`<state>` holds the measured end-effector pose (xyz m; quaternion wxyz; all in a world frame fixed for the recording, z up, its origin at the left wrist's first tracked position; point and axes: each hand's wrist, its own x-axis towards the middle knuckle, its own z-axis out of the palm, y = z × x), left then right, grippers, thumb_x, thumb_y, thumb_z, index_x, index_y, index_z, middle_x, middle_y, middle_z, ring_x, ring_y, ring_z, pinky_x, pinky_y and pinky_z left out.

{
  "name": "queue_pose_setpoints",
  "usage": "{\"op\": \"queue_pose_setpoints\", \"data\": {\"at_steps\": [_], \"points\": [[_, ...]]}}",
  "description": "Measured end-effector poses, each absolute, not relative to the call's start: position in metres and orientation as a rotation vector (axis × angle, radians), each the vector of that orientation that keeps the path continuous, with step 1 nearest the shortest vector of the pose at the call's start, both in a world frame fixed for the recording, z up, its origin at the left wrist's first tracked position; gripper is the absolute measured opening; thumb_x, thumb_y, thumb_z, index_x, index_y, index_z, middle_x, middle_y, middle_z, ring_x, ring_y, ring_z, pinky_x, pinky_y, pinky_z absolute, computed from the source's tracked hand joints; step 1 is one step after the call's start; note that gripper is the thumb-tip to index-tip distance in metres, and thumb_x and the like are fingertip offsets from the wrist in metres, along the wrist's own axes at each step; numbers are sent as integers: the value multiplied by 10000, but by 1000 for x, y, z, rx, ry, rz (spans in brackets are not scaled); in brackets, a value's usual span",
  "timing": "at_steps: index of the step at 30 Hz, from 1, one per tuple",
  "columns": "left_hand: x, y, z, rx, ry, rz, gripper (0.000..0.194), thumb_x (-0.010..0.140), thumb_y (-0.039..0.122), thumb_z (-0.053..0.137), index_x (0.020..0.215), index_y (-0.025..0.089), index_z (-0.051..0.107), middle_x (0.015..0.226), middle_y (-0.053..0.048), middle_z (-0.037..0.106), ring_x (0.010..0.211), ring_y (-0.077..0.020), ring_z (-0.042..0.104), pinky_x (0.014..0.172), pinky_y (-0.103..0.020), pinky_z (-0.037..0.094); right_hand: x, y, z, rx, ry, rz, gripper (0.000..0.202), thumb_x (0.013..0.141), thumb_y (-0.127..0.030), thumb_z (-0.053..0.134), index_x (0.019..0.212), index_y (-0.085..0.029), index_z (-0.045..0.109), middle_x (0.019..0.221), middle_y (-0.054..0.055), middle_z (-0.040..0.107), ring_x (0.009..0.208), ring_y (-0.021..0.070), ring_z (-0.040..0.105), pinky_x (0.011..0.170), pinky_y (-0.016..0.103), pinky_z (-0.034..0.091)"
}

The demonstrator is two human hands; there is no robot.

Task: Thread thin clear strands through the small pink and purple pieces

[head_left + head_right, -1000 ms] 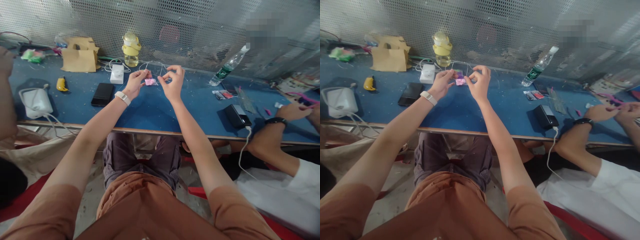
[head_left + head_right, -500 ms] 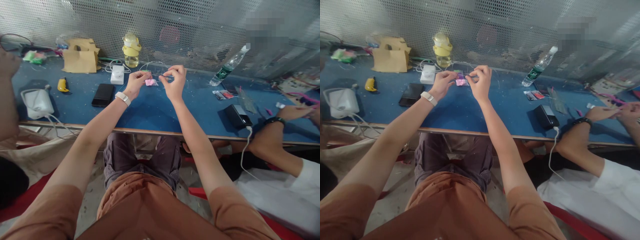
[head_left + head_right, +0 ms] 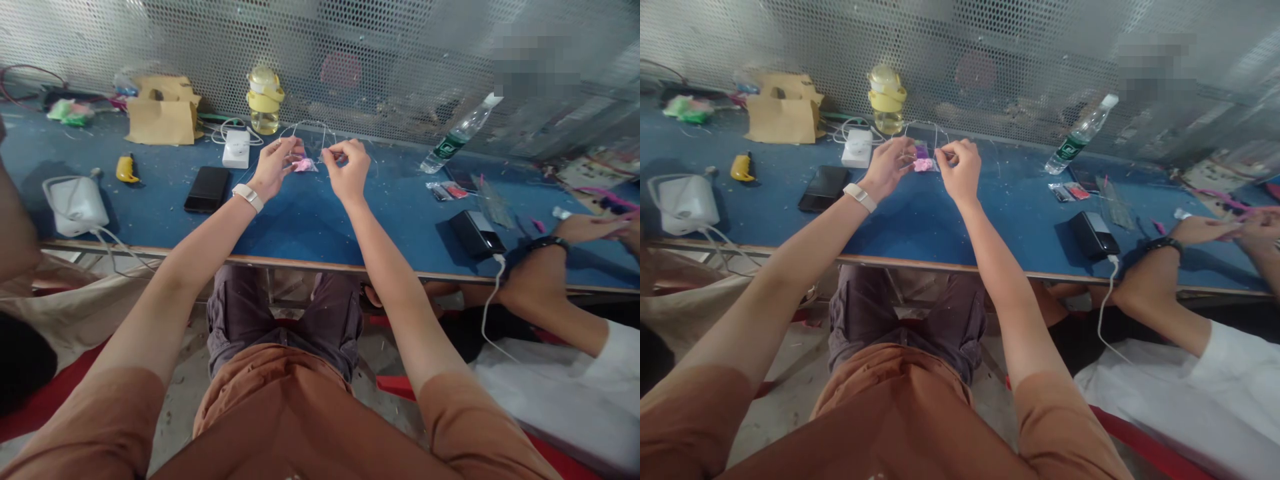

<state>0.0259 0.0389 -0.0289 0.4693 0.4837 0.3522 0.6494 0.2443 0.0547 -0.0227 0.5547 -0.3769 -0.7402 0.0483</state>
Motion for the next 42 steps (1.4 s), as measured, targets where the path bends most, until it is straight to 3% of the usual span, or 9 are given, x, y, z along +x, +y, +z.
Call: {"op": "queue_pose_setpoints", "data": {"at_steps": [6, 10, 13, 18, 28, 37, 42], "points": [[25, 32, -23, 1195, 854, 1611, 459, 1044, 667, 910, 1050, 251, 715, 1044, -68, 774, 1075, -249, 849, 953, -372, 674, 241, 65, -26, -854, -1630, 359, 726, 954, -996, 697, 941, -271, 738, 1094, 73, 733, 1082, 263, 806, 1097, 523, 727], [27, 29, -20, 1212, 829, 1569, 466, 1043, 636, 921, 1035, 231, 690, 1057, -71, 763, 1138, -276, 841, 998, -413, 671, 238, 73, -31, -796, -1598, 546, 784, 906, -1058, 670, 943, -277, 719, 892, 41, 711, 957, 268, 830, 989, 549, 756], [28, 29, -19, 1220, 807, 1543, 406, 1066, 572, 894, 1004, 231, 682, 1009, -59, 757, 1055, -248, 838, 980, -400, 676, 237, 77, -33, -774, -1543, 634, 806, 849, -1082, 705, 906, -278, 698, 760, 5, 658, 828, 257, 817, 897, 558, 774], [26, 32, -20, 1221, 776, 1547, 308, 1059, 452, 880, 966, 239, 679, 929, -34, 747, 896, -201, 813, 918, -369, 682, 238, 83, -38, -772, -1563, 649, 770, 885, -1047, 708, 897, -278, 675, 792, 3, 668, 772, 218, 800, 792, 473, 777], [33, 27, -19, 1241, 784, 1564, 374, 1006, 340, 961, 925, 244, 609, 892, -9, 771, 961, -211, 862, 933, -355, 709, 231, 78, -37, -753, -1617, 614, 625, 960, -892, 763, 909, -276, 674, 936, 1, 659, 826, 186, 779, 860, 501, 795], [28, 29, -20, 1260, 805, 1654, 399, 972, 311, 1027, 934, 241, 636, 879, 7, 787, 938, -182, 871, 950, -323, 723, 245, 65, -27, -800, -1745, 317, 504, 994, -779, 825, 988, -283, 736, 1145, 88, 715, 1161, 298, 777, 1093, 568, 747], [30, 29, -19, 1220, 828, 1651, 379, 970, 240, 1009, 906, 236, 635, 865, 13, 782, 987, -192, 882, 1008, -348, 728, 241, 54, -21, -842, -1702, 263, 556, 994, -841, 791, 1017, -286, 755, 1160, 95, 686, 1191, 300, 759, 1050, 536, 765]]}}
